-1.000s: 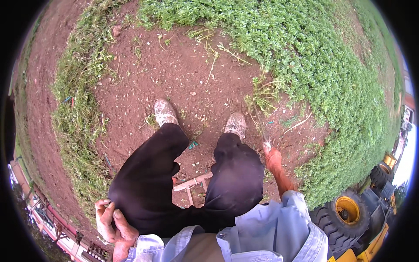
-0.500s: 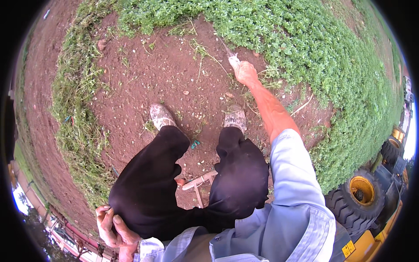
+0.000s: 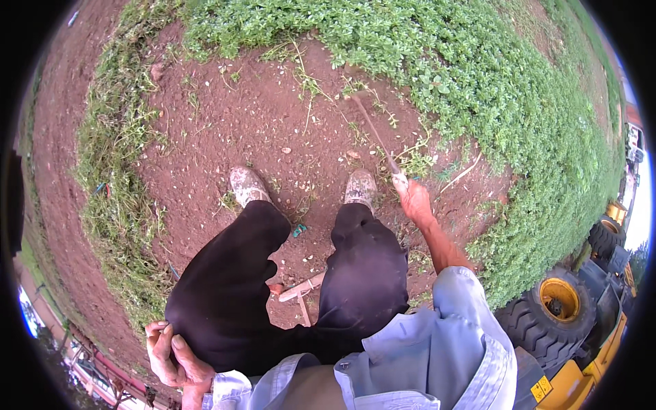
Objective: The person picks up a small stool and a hand weeder, sits down on the stool, and clears weeds from the ground using the hand weeder.
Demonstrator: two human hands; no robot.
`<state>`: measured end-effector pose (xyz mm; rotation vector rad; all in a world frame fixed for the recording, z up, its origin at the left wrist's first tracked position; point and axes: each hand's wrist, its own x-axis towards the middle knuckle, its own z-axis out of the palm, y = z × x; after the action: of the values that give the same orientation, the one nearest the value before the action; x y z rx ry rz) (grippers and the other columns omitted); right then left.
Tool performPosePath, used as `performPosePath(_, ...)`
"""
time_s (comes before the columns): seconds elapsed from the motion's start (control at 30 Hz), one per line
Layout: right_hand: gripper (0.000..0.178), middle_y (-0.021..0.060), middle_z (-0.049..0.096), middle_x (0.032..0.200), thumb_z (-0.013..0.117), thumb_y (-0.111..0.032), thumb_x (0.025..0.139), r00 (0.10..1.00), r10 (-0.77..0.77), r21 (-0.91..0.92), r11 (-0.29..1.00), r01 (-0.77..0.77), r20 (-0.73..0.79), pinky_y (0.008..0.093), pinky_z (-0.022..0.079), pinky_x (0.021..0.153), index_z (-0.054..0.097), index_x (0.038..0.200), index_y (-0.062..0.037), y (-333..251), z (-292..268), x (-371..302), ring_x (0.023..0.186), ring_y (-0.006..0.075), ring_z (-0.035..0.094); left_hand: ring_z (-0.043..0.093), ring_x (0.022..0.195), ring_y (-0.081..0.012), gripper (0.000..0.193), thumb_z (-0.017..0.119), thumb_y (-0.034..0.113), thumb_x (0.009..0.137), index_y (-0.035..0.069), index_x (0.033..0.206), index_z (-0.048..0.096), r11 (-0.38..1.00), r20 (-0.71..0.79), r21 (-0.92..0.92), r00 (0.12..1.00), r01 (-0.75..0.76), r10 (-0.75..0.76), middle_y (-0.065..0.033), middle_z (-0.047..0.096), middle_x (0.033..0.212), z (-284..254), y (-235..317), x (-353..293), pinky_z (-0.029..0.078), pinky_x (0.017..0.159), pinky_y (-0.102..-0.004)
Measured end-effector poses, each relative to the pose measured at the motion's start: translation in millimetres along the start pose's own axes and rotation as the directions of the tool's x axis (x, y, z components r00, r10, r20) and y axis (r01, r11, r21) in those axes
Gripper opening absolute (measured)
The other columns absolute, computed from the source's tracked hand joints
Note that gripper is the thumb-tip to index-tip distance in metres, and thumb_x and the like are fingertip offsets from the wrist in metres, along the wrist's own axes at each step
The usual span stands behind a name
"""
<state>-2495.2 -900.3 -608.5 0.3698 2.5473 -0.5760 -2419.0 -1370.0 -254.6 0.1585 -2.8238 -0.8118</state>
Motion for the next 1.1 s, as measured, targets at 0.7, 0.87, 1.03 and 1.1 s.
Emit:
performPosePath(0.7, 0.064, 0.03, 0.064, 0.082, 0.048, -0.059, 0.093, 0.92, 0.388, -0.102, 0.919, -0.382, 0.048, 0.0514, 0.048, 0.073, 0.064, 0.095, 0.0031, 89.7, -16.4, -147.4, 0.084, 0.0462, 0.063, 0.058, 0.091, -0.0337, 0.019, 0.058, 0.007, 0.093, -0.01, 0.101, 0.062, 0.998, -0.075, 0.021, 0.995, 0.06, -0.058, -0.023, 0.062, 0.096, -3.0, -1.5, -19.9, 0.047, 0.085, -0.044)
performPosePath(0.87, 0.061, 0.0293, 0.065, 0.085, 0.05, -0.058, 0.092, 0.999, 0.026, 0.062, 0.998, -0.028, 0.028, 0.0513, 0.048, 0.076, 0.063, 0.095, 0.0014, -34.2, 1.3, -36.3, 0.085, 0.048, 0.062, 0.057, 0.091, -0.0339, 0.02, 0.058, 0.006, 0.092, -0.011, 0.103, 0.061, 0.998, -0.099, 0.039, 0.994, 0.056, -0.052, -0.0233, 0.061, 0.096, 1.7, -1.2, -21.7, 0.047, 0.086, -0.044)
performPosePath(1.03, 0.043, 0.028, 0.066, 0.085, 0.057, -0.039, 0.092, 0.943, -0.254, 0.051, 0.961, 0.27, -0.213, 0.0506, 0.051, 0.074, 0.065, 0.086, 0.0024, -109.3, 16.5, 121.1, 0.083, 0.0459, 0.063, 0.057, 0.09, -0.0347, 0.02, 0.057, 0.004, 0.091, -0.011, 0.103, 0.061, 1.0, -0.038, 0.022, 0.999, 0.014, -0.013, -0.0235, 0.061, 0.095, 2.3, 0.0, -23.6, 0.046, 0.086, -0.0439)
performPosePath(1.1, 0.042, 0.0279, 0.065, 0.083, 0.056, -0.04, 0.092, 0.963, -0.186, 0.054, 0.978, 0.2, -0.194, 0.0498, 0.05, 0.072, 0.066, 0.085, 0.0008, -65.1, 22.1, 119.1, 0.084, 0.0457, 0.063, 0.057, 0.09, -0.0348, 0.02, 0.056, 0.004, 0.09, -0.011, 0.103, 0.061, 1.0, -0.038, 0.024, 0.999, 0.006, -0.005, -0.0236, 0.061, 0.094, -0.3, -1.6, -26.5, 0.046, 0.085, -0.0444)
